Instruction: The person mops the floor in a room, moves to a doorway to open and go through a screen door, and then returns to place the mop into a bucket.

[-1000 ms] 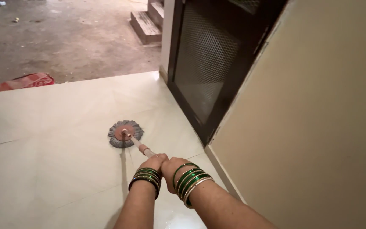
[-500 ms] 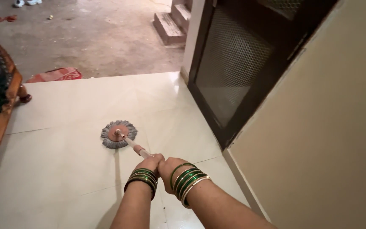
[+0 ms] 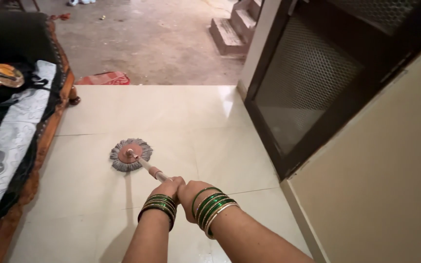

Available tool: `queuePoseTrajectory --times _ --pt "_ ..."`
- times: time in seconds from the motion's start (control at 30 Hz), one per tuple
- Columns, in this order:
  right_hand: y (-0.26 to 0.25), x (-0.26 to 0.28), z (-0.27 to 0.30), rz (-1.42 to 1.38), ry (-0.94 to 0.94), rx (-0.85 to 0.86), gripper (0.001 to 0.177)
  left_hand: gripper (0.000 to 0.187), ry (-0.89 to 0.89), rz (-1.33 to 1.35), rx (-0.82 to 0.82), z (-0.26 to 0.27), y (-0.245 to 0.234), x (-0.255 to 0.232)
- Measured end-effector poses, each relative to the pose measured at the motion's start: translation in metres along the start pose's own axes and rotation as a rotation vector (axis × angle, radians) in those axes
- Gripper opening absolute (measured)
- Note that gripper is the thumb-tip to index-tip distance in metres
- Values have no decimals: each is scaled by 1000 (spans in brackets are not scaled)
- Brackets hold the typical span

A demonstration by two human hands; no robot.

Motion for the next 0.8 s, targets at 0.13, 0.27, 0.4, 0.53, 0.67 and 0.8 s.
queuePoseTrajectory --times 0.13,0.27,0.4,0.53,0.67,0.8 --pt "-4 24 -2 18 -31 1 41 52 -25 12 -27 -1 -27 8" --pt "-8 49 -3 35 -63 2 41 47 -36 28 -70 9 -56 14" --pt "-10 74 -2 55 -91 0 42 45 -35 137 -78 15 -79 23" --pt "-10 97 0 86 -126 -6 42 48 -38 69 -121 18 -102 34" --pt "-8 120 2 97 -154 -3 43 49 -19 -30 -134 7 -123 51" --pt "-7 133 3 120 -164 -3 43 53 48 -162 -60 -18 -138 73"
Point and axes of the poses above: each hand's wrist, its own z-axis away from the middle knuckle, its own y-axis out of the palm, x = y × z, the point moved 2 cm from there along -z, towards the middle knuckle, and after that the axes turned 12 degrees about y, right-handed, at the moved point
